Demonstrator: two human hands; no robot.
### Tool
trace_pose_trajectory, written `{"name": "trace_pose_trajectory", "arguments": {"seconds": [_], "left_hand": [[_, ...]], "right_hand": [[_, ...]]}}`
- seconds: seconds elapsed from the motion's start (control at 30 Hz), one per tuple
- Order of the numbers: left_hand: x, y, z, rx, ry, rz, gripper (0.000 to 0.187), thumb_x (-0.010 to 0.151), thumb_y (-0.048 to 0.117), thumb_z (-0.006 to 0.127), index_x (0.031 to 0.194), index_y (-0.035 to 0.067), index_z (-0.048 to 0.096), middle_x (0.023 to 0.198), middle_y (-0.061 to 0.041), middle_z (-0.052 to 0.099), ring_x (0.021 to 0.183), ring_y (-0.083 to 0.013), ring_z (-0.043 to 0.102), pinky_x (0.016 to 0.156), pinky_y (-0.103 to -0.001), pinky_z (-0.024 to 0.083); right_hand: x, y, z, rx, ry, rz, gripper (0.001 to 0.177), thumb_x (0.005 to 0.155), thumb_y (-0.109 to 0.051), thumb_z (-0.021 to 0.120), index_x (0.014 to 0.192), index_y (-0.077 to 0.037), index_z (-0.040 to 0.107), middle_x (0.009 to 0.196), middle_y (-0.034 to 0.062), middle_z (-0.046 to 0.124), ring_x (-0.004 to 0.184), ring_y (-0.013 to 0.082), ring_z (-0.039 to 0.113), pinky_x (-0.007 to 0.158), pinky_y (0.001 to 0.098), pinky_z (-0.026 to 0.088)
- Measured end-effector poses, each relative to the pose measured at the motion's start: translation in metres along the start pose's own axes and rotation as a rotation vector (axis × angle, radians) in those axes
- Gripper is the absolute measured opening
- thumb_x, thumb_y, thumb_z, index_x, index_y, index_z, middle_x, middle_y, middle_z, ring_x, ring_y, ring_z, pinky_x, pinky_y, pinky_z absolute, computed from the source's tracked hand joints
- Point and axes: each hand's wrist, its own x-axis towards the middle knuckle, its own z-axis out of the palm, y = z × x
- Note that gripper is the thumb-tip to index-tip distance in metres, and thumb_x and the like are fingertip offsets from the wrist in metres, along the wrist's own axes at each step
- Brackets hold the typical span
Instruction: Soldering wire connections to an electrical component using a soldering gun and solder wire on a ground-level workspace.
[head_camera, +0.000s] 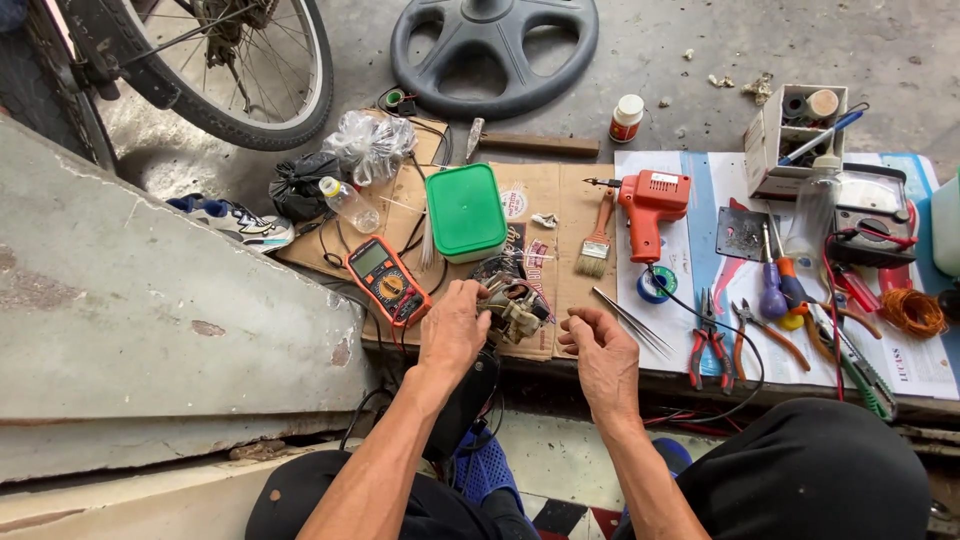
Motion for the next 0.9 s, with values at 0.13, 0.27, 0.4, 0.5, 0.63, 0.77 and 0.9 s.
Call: {"name": "trace_pose_trajectory", "arguments": {"seconds": [0.13,0.27,0.4,0.5,0.63,0.77,0.9], "left_hand": [[0.012,-0.022,-0.003,-0.074,-0.021,-0.167,0.021,0.1,0.023,0.07,0.12,0.025,0.068,0.113,-0.007,0.071,0.113,-0.0397,0.076,0.094,-0.056,0.062],[0.024,-0.039,0.02,-0.101,-0.073,-0.237,0.018,0.099,0.03,0.07,0.116,0.029,0.073,0.112,-0.004,0.077,0.114,-0.0356,0.078,0.096,-0.055,0.062],[0.014,-0.013,0.012,-0.1,-0.067,-0.147,0.02,0.095,0.027,0.074,0.115,0.03,0.075,0.113,-0.003,0.078,0.115,-0.0352,0.078,0.097,-0.054,0.062],[0.008,-0.003,0.009,-0.063,-0.044,-0.069,0.022,0.092,0.022,0.076,0.113,0.028,0.073,0.112,-0.003,0.073,0.114,-0.036,0.077,0.094,-0.055,0.063],[0.009,-0.008,0.013,-0.033,0.009,0.021,0.014,0.093,0.02,0.077,0.103,0.027,0.072,0.106,0.0,0.066,0.112,-0.0326,0.075,0.09,-0.052,0.064],[0.007,-0.006,0.003,-0.069,0.048,0.033,0.01,0.094,0.019,0.078,0.098,0.026,0.071,0.103,-0.001,0.065,0.109,-0.0329,0.075,0.088,-0.053,0.064],[0.001,-0.01,-0.007,-0.129,0.067,0.003,0.008,0.095,0.023,0.079,0.096,0.029,0.074,0.105,0.002,0.067,0.112,-0.0305,0.074,0.09,-0.05,0.064]], "right_hand": [[0.001,0.001,-0.005,-0.007,0.006,0.009,0.021,0.1,-0.009,0.074,0.117,-0.001,0.082,0.096,0.0193,0.082,0.079,0.0203,0.076,0.076,0.0299,0.066],[0.007,0.01,-0.009,-0.019,0.007,0.023,0.02,0.099,-0.009,0.075,0.116,-0.001,0.082,0.096,0.0195,0.082,0.078,0.0202,0.076,0.075,0.0298,0.066],[0.01,0.013,-0.011,-0.037,0.002,0.023,0.021,0.101,-0.008,0.073,0.118,0.0,0.082,0.097,0.0194,0.081,0.081,0.0208,0.075,0.076,0.0304,0.065],[0.008,0.014,-0.006,-0.065,-0.019,0.01,0.02,0.102,-0.01,0.073,0.117,-0.003,0.083,0.098,0.018,0.082,0.082,0.0206,0.076,0.078,0.031,0.065],[-0.008,-0.004,0.006,-0.249,-0.107,-0.094,0.02,0.103,-0.012,0.075,0.12,-0.01,0.085,0.104,0.0127,0.085,0.087,0.0187,0.078,0.08,0.0341,0.066],[-0.001,-0.001,0.031,-0.438,-0.184,-0.324,0.023,0.1,-0.01,0.079,0.122,-0.016,0.084,0.108,0.0099,0.083,0.09,0.022,0.081,0.078,0.0334,0.067],[0.015,0.006,0.059,-0.74,-0.334,-0.611,0.035,0.099,-0.01,0.076,0.132,-0.021,0.076,0.117,0.0017,0.074,0.101,0.022,0.077,0.086,0.0393,0.067]]}}
